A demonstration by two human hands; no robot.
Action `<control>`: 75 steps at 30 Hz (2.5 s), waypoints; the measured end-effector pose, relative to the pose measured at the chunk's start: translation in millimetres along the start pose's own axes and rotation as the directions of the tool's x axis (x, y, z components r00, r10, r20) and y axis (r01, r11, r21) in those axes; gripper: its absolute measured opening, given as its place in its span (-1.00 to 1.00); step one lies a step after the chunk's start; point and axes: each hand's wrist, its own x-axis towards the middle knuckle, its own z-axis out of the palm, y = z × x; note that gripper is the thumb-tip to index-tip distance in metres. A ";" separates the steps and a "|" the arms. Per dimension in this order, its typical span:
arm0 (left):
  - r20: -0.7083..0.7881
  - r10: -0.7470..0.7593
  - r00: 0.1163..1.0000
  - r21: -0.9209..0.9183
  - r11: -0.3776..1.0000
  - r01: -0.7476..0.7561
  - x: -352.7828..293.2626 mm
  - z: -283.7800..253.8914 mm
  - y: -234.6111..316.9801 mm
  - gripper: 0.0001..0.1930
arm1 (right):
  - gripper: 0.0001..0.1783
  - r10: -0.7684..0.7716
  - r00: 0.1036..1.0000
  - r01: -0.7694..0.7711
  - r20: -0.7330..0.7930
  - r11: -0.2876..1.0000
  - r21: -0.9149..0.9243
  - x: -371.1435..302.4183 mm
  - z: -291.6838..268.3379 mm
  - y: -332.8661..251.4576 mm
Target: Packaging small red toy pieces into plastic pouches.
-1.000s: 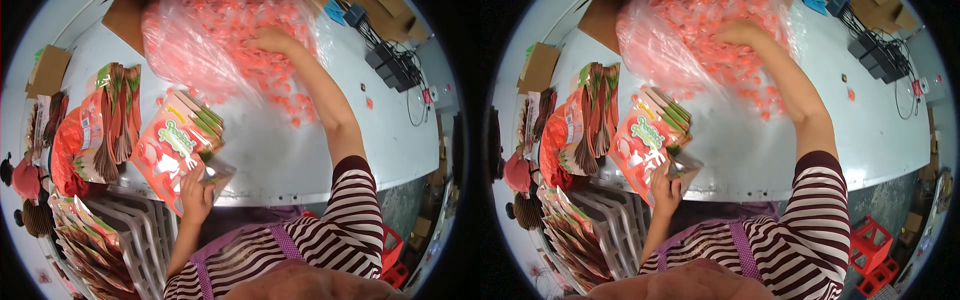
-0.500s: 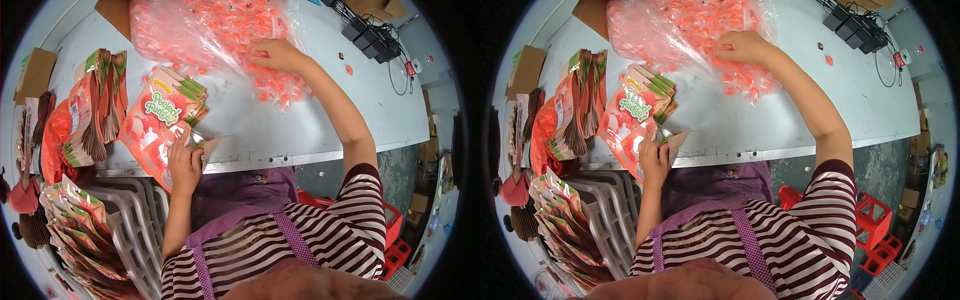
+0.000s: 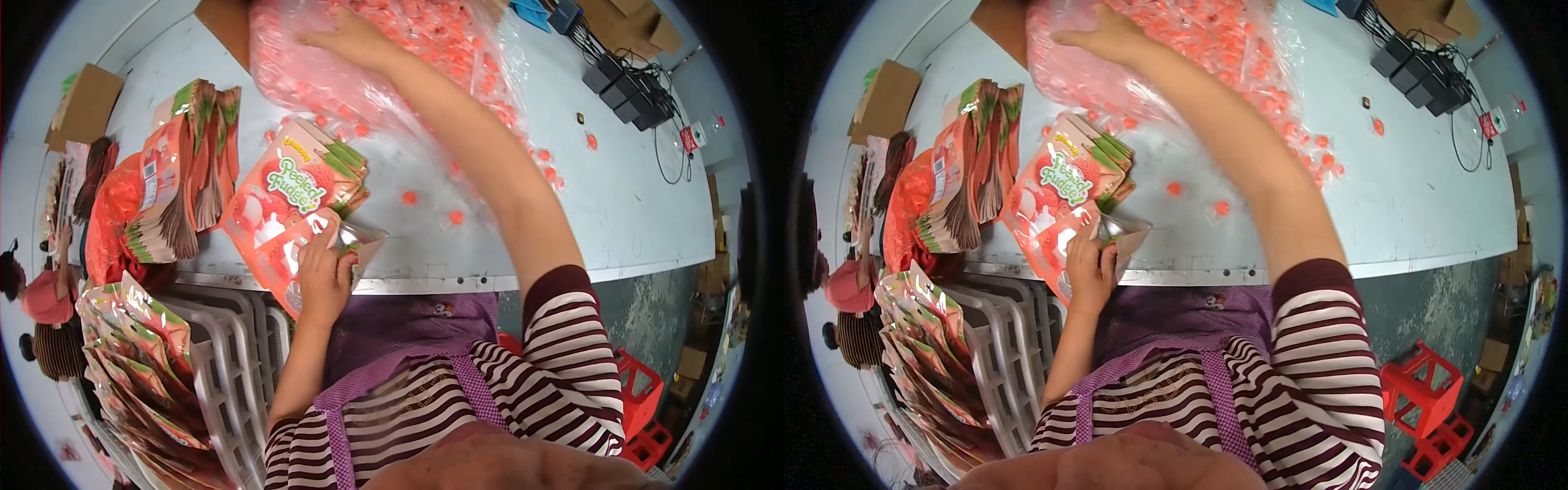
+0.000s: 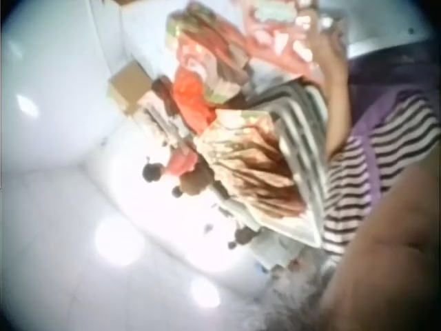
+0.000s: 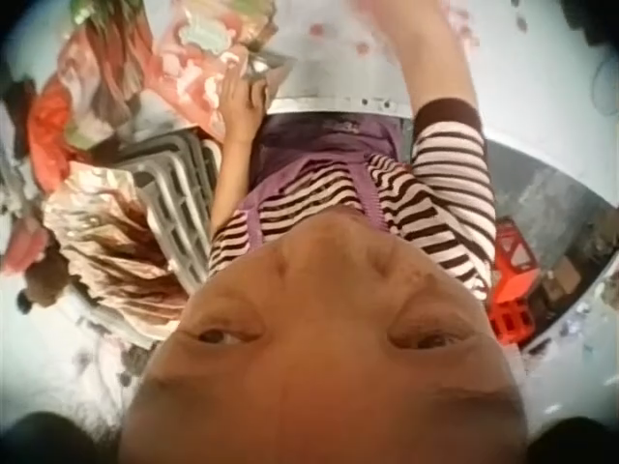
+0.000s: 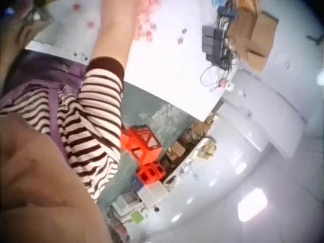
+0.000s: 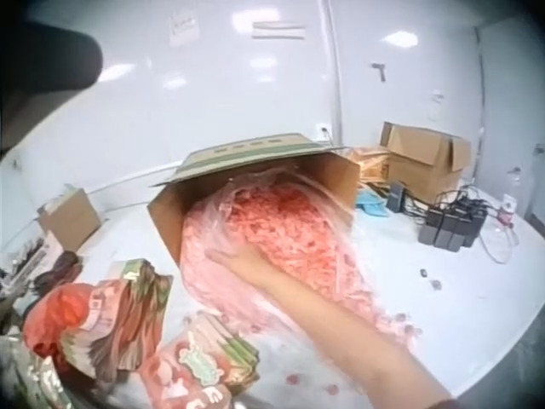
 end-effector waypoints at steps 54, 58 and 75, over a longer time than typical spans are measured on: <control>0.000 0.009 1.000 0.009 1.000 -0.009 2.3 4.5 -2.0 -0.81 | -0.58 -0.109 0.859 0.414 0.501 0.724 -0.551 -119.6 16.0 30.8; -0.008 0.019 1.000 0.021 1.000 -0.019 2.7 -0.5 0.3 -0.82 | -0.54 -0.008 0.980 0.135 0.200 0.762 -0.633 -150.6 -9.2 28.5; -0.004 0.026 1.000 0.063 0.998 -0.026 -4.8 2.7 -6.6 -0.87 | -0.60 -0.033 0.906 0.153 0.422 0.955 -0.253 -143.6 -35.5 36.8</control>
